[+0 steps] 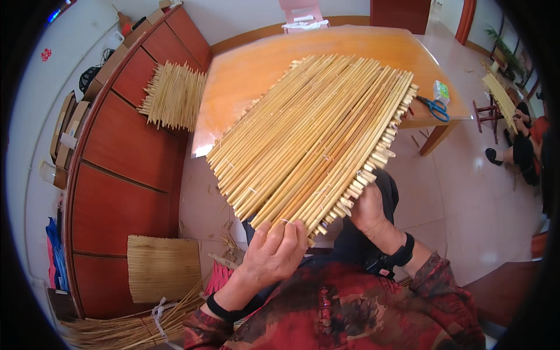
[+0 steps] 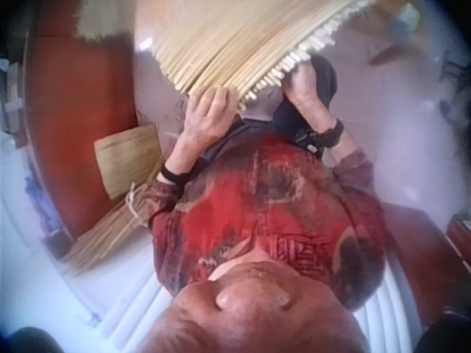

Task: The person weaves a mat using thin bamboo or reed stalks, threading a white string through the stalks, cutting excess string with scissors, and aligning the edges by hand.

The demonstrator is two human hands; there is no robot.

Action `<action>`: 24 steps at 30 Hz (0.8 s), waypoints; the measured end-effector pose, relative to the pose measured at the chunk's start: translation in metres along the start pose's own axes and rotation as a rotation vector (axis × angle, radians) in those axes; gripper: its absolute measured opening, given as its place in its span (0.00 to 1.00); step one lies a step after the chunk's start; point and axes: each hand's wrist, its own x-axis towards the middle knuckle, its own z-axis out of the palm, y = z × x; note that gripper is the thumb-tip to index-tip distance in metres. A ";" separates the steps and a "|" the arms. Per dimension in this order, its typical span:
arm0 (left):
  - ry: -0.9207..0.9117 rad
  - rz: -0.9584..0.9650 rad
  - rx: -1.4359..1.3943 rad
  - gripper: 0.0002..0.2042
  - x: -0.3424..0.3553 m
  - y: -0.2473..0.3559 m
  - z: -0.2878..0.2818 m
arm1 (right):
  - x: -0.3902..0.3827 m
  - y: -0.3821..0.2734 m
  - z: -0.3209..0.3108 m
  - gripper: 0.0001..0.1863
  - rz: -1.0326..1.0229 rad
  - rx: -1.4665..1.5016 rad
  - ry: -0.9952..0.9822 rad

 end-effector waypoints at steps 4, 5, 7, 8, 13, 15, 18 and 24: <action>-0.085 -0.092 -0.130 0.11 -0.012 0.001 0.006 | -0.006 -0.008 0.007 0.13 0.107 0.115 0.027; -0.085 -0.097 -0.132 0.11 -0.013 0.001 0.006 | -0.007 -0.013 0.011 0.12 0.230 0.244 0.020; -0.127 -0.100 -0.119 0.10 -0.015 0.002 0.007 | -0.010 -0.011 0.008 0.11 0.223 0.182 0.015; -0.127 -0.102 -0.121 0.10 -0.016 0.003 0.007 | -0.010 -0.010 0.007 0.11 0.213 0.125 0.007; -0.109 -0.116 -0.138 0.11 -0.013 0.000 0.008 | -0.007 -0.005 0.009 0.11 0.146 0.011 -0.017; -0.104 -0.102 -0.131 0.11 -0.011 -0.003 0.008 | -0.007 0.003 0.004 0.11 0.105 -0.019 -0.025; -0.108 -0.078 -0.119 0.12 -0.006 -0.005 0.005 | -0.012 0.010 -0.003 0.12 0.082 -0.231 -0.165; -0.084 -0.071 -0.115 0.13 0.002 -0.007 0.002 | -0.038 -0.003 0.021 0.06 0.153 -0.165 -0.369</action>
